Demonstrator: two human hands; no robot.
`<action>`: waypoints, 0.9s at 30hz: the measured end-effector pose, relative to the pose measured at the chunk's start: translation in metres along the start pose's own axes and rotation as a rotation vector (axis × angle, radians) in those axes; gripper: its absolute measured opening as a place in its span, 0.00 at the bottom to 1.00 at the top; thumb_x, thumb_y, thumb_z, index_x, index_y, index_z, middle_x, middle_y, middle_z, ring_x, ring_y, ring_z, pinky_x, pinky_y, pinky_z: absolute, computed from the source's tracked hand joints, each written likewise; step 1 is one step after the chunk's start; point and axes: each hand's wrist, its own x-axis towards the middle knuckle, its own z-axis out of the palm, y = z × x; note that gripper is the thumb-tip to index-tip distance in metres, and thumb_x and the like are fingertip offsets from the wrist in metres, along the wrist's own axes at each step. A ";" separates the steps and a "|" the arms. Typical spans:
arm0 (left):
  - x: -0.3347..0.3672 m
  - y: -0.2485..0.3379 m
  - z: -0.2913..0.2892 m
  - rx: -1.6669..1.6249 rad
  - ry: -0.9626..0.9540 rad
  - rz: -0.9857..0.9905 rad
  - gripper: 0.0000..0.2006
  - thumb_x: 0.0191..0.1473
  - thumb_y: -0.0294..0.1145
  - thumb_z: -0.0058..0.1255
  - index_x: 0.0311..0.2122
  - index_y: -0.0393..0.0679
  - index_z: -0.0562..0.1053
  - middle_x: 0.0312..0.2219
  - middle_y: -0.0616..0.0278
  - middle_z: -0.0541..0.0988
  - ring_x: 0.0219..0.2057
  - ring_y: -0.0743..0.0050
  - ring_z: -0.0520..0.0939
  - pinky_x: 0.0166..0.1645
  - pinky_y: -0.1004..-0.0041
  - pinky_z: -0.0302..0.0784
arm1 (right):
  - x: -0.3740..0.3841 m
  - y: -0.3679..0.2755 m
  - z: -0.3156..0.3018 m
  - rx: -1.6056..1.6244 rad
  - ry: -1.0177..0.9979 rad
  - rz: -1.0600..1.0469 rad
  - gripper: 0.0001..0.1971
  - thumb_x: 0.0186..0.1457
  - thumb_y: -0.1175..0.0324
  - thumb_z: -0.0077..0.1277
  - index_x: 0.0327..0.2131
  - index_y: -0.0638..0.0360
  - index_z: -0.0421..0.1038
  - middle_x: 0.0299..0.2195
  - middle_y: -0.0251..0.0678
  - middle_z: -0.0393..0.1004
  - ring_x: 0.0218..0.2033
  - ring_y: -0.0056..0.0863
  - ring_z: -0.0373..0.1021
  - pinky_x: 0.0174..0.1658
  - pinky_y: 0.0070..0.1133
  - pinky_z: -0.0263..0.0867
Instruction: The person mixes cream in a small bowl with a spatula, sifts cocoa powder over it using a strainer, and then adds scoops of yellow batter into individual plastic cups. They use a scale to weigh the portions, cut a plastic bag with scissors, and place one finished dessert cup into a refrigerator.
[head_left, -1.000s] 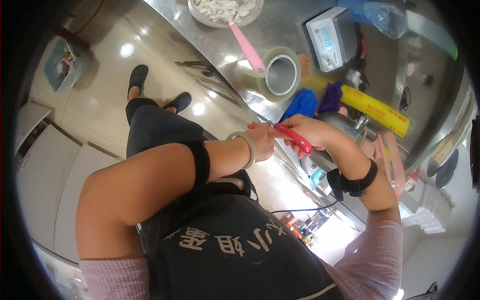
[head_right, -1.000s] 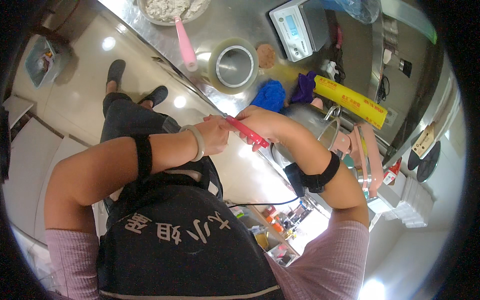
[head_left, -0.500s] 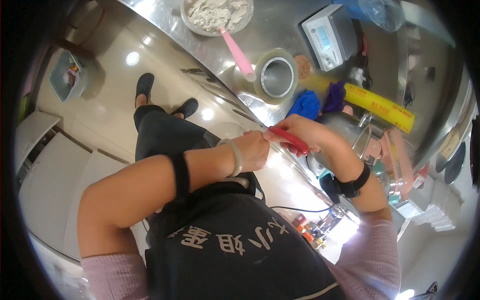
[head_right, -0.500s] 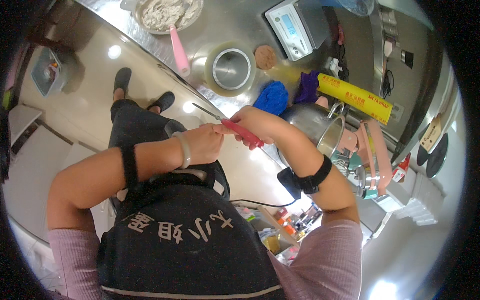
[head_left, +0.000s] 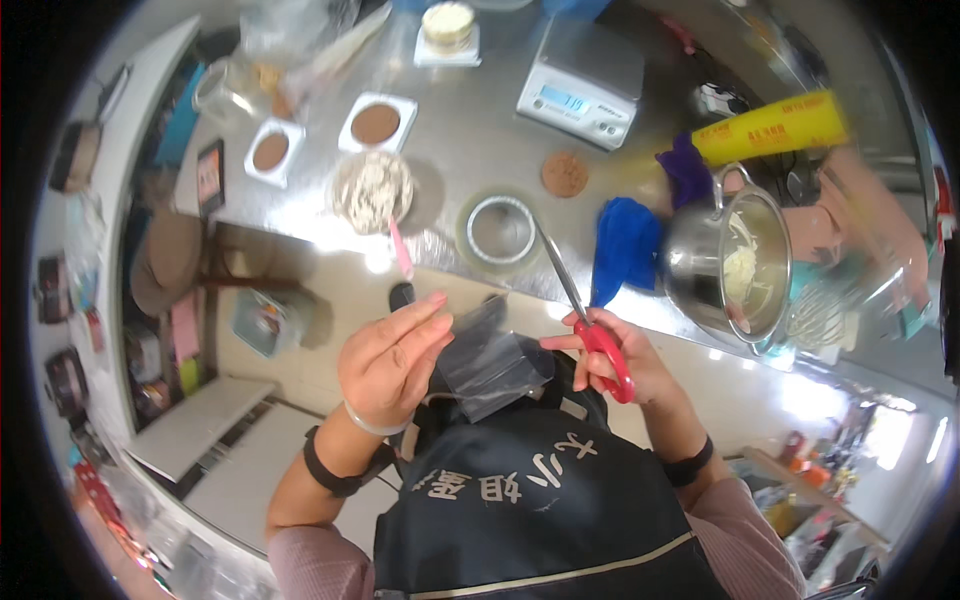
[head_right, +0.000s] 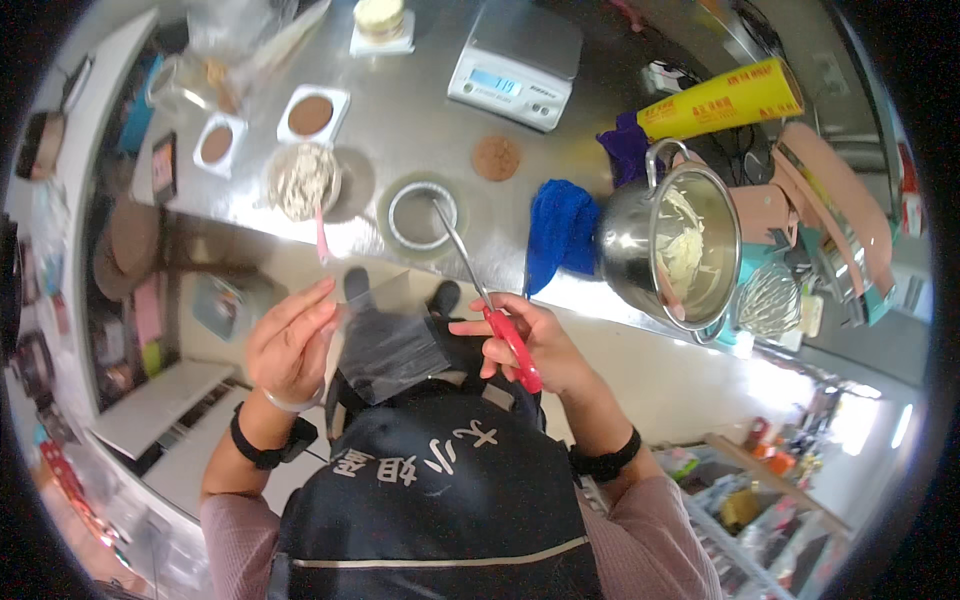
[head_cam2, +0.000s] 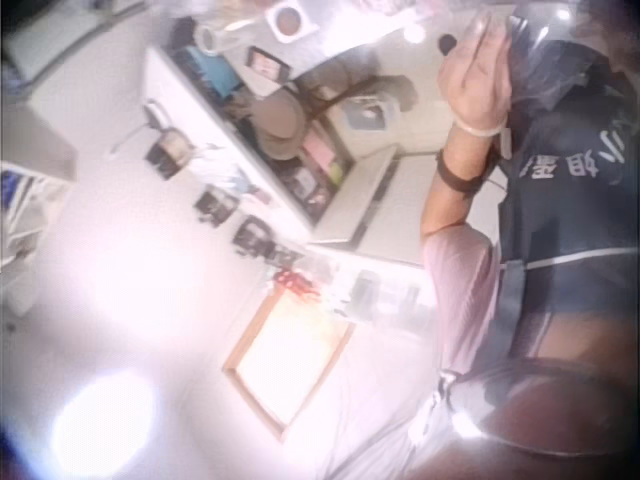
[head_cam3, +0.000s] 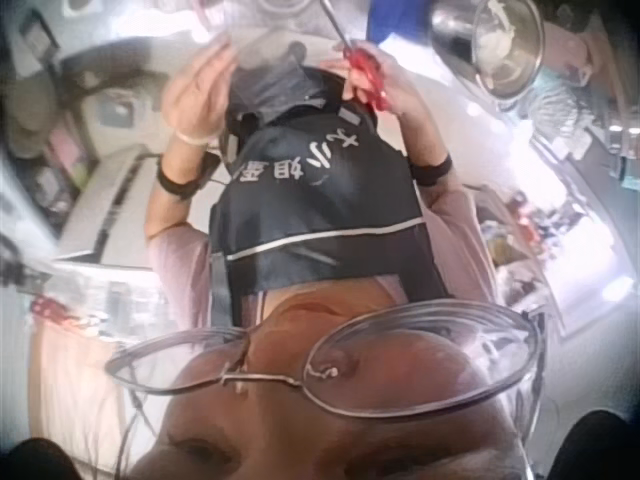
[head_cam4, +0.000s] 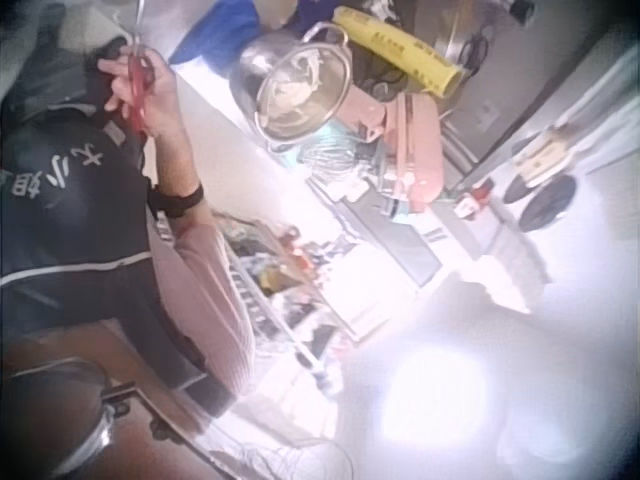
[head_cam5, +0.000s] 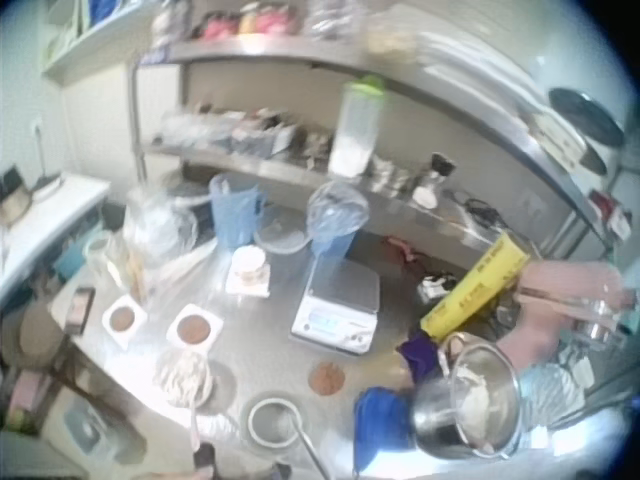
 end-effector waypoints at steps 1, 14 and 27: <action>0.014 0.005 0.004 -0.026 -0.012 -0.098 0.14 0.37 0.15 0.54 0.35 0.37 0.74 0.35 0.51 0.77 0.27 0.66 0.78 0.28 0.78 0.72 | -0.001 0.006 -0.002 0.054 0.025 -0.082 0.23 0.49 0.71 0.51 0.48 0.64 0.56 0.42 0.51 0.69 0.21 0.22 0.70 0.18 0.10 0.62; 0.233 -0.025 0.161 -1.154 0.012 -0.641 0.23 0.52 0.18 0.35 0.55 0.38 0.57 0.56 0.57 0.57 0.50 0.53 0.68 0.44 0.70 0.72 | -0.045 0.038 -0.072 0.377 0.334 -0.297 0.20 0.55 0.63 0.45 0.47 0.64 0.58 0.36 0.49 0.72 0.18 0.21 0.69 0.16 0.10 0.58; 0.194 -0.200 0.283 -0.801 0.120 -1.049 0.38 0.45 0.22 0.46 0.60 0.44 0.43 0.55 0.55 0.56 0.41 0.67 0.71 0.37 0.73 0.70 | -0.055 0.056 -0.086 0.396 0.326 -0.138 0.22 0.52 0.62 0.50 0.48 0.61 0.59 0.36 0.45 0.73 0.19 0.19 0.69 0.17 0.10 0.57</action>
